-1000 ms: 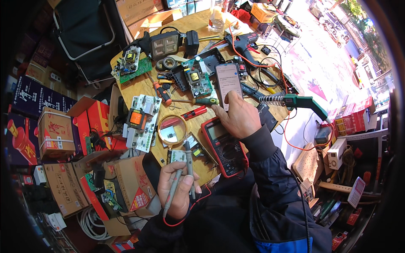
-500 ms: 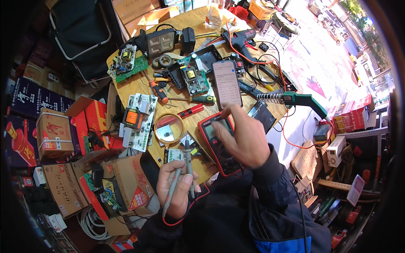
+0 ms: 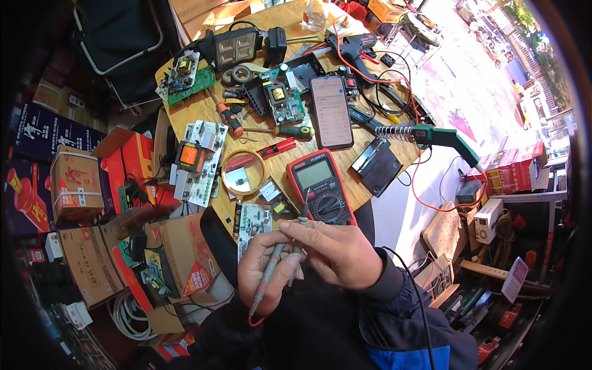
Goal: The person uses a multimeter to test several circuit boards on a cluttered workbench. They probe different points on each board, occasionally flip the boards over, and check the multimeter display. A smartphone is also briefly used during the process.
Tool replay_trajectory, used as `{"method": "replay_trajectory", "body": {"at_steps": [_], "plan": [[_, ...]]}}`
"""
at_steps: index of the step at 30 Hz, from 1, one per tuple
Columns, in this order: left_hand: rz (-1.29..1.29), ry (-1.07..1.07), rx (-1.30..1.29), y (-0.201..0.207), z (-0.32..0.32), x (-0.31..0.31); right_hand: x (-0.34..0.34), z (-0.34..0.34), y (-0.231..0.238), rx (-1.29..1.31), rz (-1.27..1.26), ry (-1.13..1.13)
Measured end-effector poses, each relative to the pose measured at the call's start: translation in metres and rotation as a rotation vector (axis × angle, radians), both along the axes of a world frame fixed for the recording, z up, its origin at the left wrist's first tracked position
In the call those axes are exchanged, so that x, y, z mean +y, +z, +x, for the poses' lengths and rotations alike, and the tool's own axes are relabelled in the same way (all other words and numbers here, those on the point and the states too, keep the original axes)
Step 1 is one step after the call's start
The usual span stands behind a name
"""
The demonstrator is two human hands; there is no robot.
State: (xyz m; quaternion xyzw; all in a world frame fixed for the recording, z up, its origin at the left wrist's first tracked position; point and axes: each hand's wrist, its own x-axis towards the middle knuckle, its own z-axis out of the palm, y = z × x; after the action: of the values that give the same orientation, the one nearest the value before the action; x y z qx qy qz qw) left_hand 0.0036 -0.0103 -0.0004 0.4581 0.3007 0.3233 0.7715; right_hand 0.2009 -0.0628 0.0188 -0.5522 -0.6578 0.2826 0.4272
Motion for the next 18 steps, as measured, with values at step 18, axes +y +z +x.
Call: {"method": "replay_trajectory", "body": {"at_steps": [18], "plan": [[0.122, 0.119, 0.122, 0.003, -0.020, 0.010, -0.012, 0.002, -0.007, 0.416, 0.020, -0.351]]}}
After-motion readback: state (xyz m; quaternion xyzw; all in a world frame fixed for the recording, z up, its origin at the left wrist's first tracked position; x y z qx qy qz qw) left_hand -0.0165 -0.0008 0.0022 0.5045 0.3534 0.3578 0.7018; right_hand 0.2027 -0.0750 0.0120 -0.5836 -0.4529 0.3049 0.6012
